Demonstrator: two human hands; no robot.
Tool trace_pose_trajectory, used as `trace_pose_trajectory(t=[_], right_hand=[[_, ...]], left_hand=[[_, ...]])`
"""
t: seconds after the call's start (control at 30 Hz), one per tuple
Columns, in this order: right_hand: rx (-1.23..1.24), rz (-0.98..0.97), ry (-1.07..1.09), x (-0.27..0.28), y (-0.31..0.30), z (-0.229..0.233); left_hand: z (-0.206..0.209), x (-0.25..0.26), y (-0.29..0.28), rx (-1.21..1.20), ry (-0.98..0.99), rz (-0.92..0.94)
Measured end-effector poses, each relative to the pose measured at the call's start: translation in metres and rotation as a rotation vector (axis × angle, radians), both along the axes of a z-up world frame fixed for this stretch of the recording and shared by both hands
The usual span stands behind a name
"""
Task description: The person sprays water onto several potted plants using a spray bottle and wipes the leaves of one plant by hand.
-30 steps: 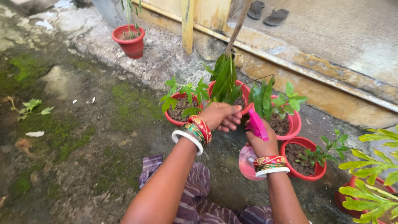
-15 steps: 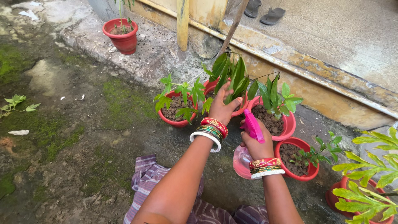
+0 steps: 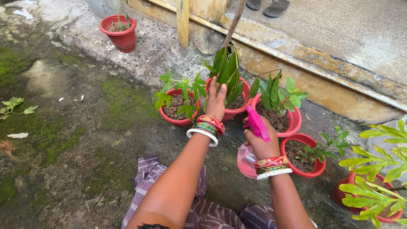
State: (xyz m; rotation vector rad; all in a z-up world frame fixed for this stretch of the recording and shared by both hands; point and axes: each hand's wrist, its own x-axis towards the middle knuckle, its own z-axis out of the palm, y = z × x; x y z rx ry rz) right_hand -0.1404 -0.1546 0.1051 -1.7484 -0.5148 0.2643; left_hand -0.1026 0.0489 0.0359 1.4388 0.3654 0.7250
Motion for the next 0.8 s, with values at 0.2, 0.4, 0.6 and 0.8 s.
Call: trace_pose_trajectory(t=[0.2,0.4,0.6,0.8], right_hand=[[0.019,0.018,0.041,0.000,-0.001,0.004],[0.002,0.021,0.021,-0.001,0.000,0.006],[-0.008,0.028,0.002,-0.001,-0.001,0.004],[0.024,0.066,0.037,0.000,0.001,0.005]], left_hand=[[-0.019,0.013,-0.002,-0.232,-0.149,-0.103],[-0.017,0.014,-0.010,0.037,-0.087,0.046],[-0.002,0.006,-0.015,0.134,-0.140,0.062],[0.002,0.000,-0.009,-0.116,-0.030,0.123]])
